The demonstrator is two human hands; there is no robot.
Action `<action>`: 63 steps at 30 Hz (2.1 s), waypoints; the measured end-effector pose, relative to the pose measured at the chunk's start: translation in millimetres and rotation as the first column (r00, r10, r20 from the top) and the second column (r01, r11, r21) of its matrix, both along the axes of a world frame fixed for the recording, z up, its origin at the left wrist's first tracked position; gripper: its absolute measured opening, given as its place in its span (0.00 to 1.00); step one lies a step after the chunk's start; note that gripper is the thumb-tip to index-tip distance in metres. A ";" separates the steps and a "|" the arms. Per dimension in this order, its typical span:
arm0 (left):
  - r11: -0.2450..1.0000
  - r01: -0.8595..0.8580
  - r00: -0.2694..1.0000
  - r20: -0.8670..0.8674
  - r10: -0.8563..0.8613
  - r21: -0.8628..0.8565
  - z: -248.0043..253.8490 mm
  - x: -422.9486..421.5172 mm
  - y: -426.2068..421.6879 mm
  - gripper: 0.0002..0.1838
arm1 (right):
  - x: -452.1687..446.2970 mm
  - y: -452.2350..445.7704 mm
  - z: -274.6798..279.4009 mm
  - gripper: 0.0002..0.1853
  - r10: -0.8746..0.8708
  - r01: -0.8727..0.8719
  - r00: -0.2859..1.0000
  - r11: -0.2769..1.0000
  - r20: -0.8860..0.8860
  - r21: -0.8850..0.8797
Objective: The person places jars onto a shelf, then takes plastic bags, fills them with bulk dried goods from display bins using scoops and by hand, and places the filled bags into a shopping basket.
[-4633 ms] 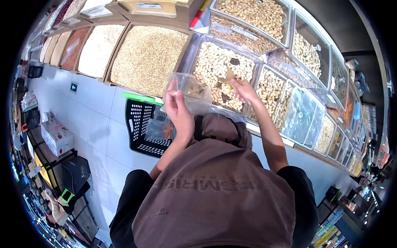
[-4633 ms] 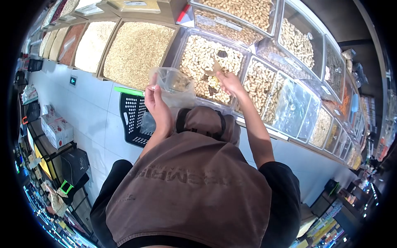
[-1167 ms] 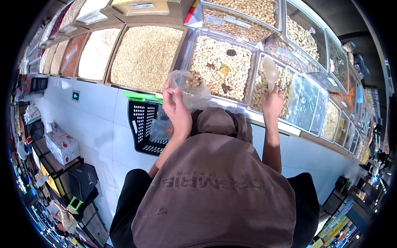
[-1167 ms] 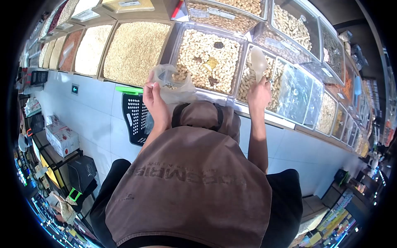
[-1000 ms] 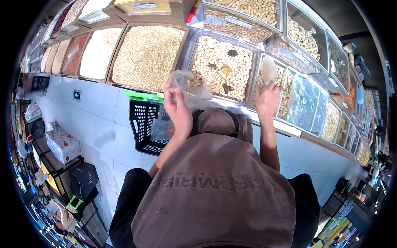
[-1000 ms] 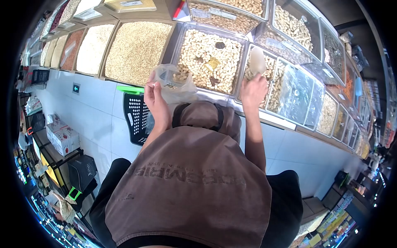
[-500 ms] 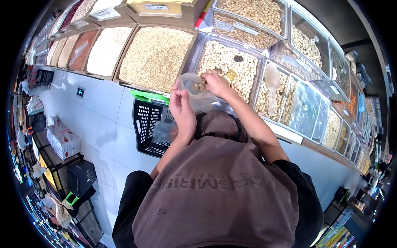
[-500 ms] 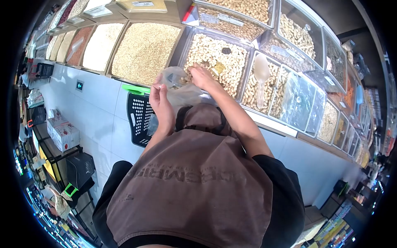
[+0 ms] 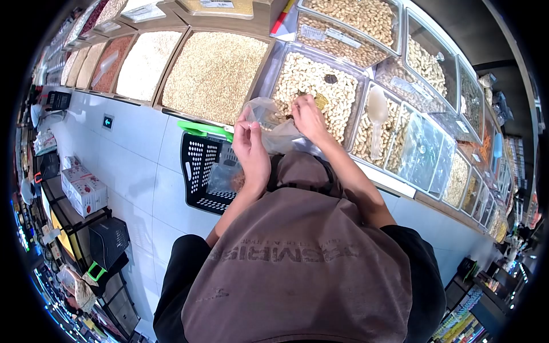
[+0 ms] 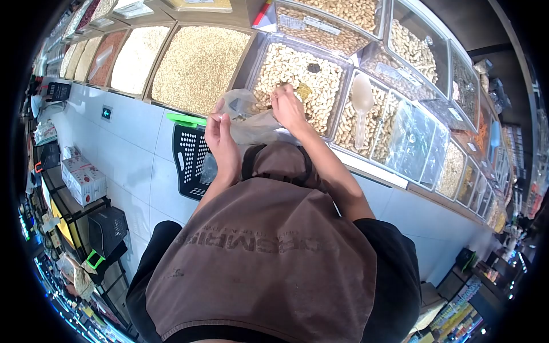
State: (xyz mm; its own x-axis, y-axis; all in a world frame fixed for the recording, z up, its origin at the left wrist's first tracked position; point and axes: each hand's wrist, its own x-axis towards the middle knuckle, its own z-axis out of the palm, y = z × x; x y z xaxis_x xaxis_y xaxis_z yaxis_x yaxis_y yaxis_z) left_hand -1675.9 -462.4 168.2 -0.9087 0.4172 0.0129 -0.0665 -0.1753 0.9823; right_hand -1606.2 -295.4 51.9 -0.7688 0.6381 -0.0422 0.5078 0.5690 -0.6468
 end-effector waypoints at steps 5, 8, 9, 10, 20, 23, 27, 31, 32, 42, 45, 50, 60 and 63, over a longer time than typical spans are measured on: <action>0.997 0.066 0.997 -0.041 -0.068 -0.051 -2.7 1.5 -4.5 0.09 | -0.5 -5.5 63.9 0.32 0.012 0.186 0.858 0.924 0.513 -0.333; 0.978 0.051 0.965 -0.243 -0.100 -0.202 8.8 4.6 -7.6 0.08 | 5.8 -0.6 33.1 0.25 0.060 0.098 0.909 0.931 0.413 -0.350; 0.968 0.034 0.944 -0.309 -0.112 -0.249 8.0 4.1 -9.1 0.08 | 8.0 0.4 25.4 0.22 0.096 0.054 0.934 0.915 0.345 -0.400; 0.972 0.057 0.943 -0.308 -0.127 -0.227 0.0 2.6 -10.2 0.08 | 10.5 -1.3 21.6 0.15 0.104 0.010 0.966 0.900 0.237 -0.436; 0.982 0.058 0.972 -0.213 -0.096 -0.178 -11.7 -3.6 -23.5 0.09 | 47.6 -13.7 40.6 0.10 -0.052 -0.045 0.990 0.772 -0.133 -0.634; 0.987 0.053 0.973 -0.214 -0.085 -0.151 -13.2 -4.9 -22.6 0.09 | 60.7 -17.9 48.8 0.10 -0.067 -0.049 0.984 0.786 -0.163 -0.616; 0.993 0.024 0.982 -0.185 -0.046 -0.115 -15.7 -3.6 -19.1 0.08 | 69.3 -25.1 46.5 0.10 -0.109 -0.008 0.983 0.781 -0.149 -0.624; 0.989 0.039 0.972 -0.225 -0.072 -0.146 -9.5 -2.8 -16.2 0.07 | 69.3 -22.5 37.3 0.09 -0.189 0.050 0.972 0.746 -0.139 -0.664; 0.981 0.039 0.961 -0.262 -0.088 -0.188 -5.7 -2.7 -15.7 0.07 | 68.1 -19.9 35.1 0.09 -0.202 0.065 0.970 0.754 -0.137 -0.654; 0.979 0.017 0.963 -0.261 -0.070 -0.202 7.4 -0.3 -13.0 0.07 | 31.2 -10.3 56.1 0.06 -0.212 0.205 0.976 0.970 0.040 0.130; 0.975 0.020 0.959 -0.273 -0.081 -0.220 2.3 -0.4 -13.9 0.08 | 13.9 2.0 65.5 0.11 0.008 -0.004 0.998 0.998 0.064 -0.057; 0.979 0.096 0.968 -0.214 -0.134 -0.182 -17.5 -1.4 -16.7 0.08 | 0.4 14.9 44.8 0.22 0.453 -0.451 0.856 0.890 0.248 -0.067; 0.976 0.097 0.964 -0.227 -0.141 -0.193 -16.8 0.1 -16.8 0.07 | 8.0 14.1 20.2 0.18 0.481 -0.504 0.849 0.862 0.218 0.060; 0.977 0.094 0.963 -0.232 -0.138 -0.190 -18.7 0.6 -16.0 0.06 | 10.0 14.2 24.8 0.17 0.468 -0.487 0.847 0.873 0.252 0.016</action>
State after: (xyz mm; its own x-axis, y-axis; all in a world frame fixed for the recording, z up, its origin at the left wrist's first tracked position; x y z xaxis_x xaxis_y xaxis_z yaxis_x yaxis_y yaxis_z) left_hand -1675.3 -478.3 149.5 -0.8326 0.5350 0.1436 0.1675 -0.0039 0.9859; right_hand -1596.2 -281.2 76.7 -0.9530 0.2030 -0.2250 0.2906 0.8226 -0.4887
